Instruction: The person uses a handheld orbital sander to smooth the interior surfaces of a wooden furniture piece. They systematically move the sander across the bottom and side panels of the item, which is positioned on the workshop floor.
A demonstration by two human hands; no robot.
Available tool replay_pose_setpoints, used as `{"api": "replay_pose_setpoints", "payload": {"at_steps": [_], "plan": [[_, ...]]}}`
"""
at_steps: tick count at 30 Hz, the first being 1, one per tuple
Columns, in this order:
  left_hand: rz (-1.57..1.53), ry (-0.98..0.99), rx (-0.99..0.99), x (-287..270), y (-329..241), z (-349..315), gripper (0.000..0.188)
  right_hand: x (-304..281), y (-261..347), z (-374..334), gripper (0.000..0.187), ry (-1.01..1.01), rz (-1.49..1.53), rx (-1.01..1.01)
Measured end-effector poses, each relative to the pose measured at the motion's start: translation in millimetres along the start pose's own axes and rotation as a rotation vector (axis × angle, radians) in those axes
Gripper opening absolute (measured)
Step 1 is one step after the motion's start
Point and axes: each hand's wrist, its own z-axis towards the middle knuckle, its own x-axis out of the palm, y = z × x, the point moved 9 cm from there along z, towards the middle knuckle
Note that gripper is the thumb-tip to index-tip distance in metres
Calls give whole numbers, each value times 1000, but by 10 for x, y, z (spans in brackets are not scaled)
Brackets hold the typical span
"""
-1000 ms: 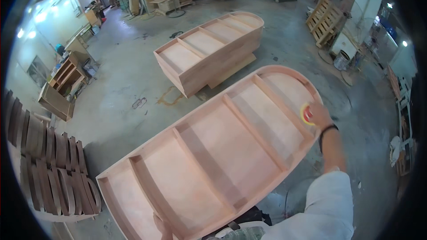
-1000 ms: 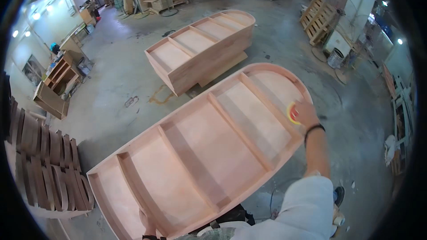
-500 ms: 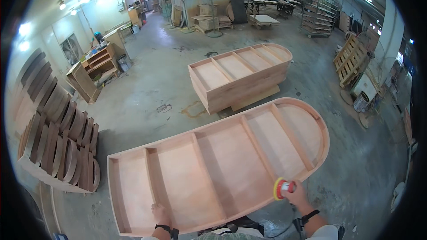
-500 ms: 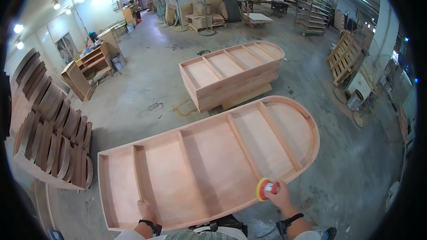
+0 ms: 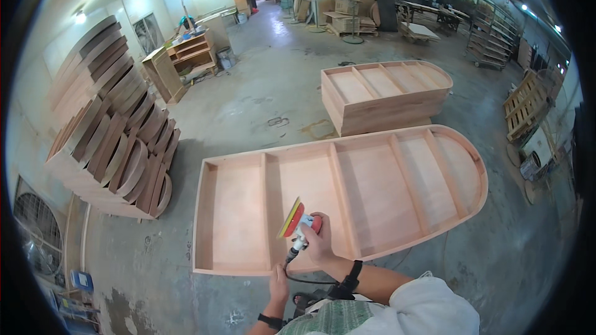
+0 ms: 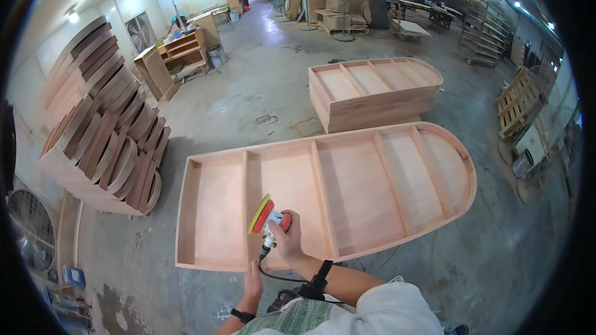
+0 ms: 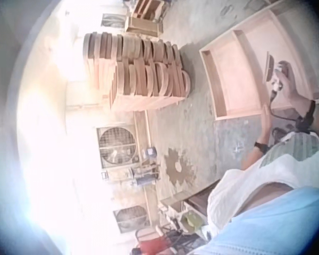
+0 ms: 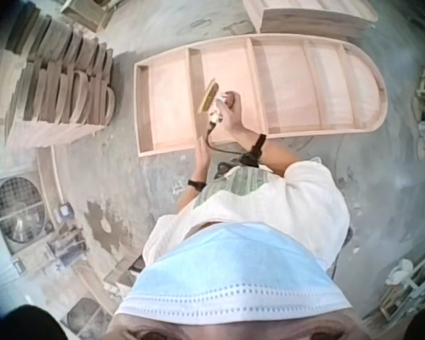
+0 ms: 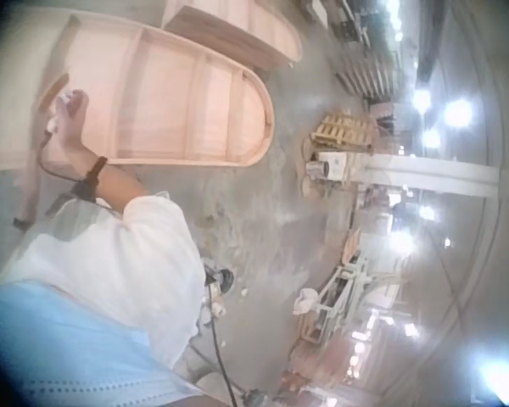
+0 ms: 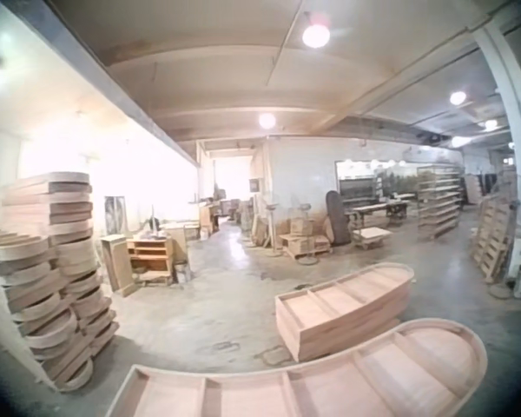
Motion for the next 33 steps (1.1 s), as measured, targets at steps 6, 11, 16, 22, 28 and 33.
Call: {"api": "replay_pose_setpoints", "payload": {"at_steps": [6, 11, 16, 22, 28, 33], "plan": [[100, -66, 284, -808, -955, -767, 46, 182, -1228, -562, 47, -46, -217, 275], [283, -87, 449, -992, -1453, -683, 74, 414, -1655, -760, 49, 95, -409, 316], [325, -241, 212, -1023, -1368, -272, 82, 804, -1445, -629, 46, 379, -452, 308], [388, -430, 231, -1135, -1140, 238, 93, 1138, -1277, -468, 63, 725, -556, 265], [442, -438, 105, -1189, -910, 581, 86, 1306, -1214, -219, 54, 1061, -479, 176], [656, -353, 96, -1383, -918, 794, 77, 563, -1978, 516, 38, 829, -673, 391]]}}
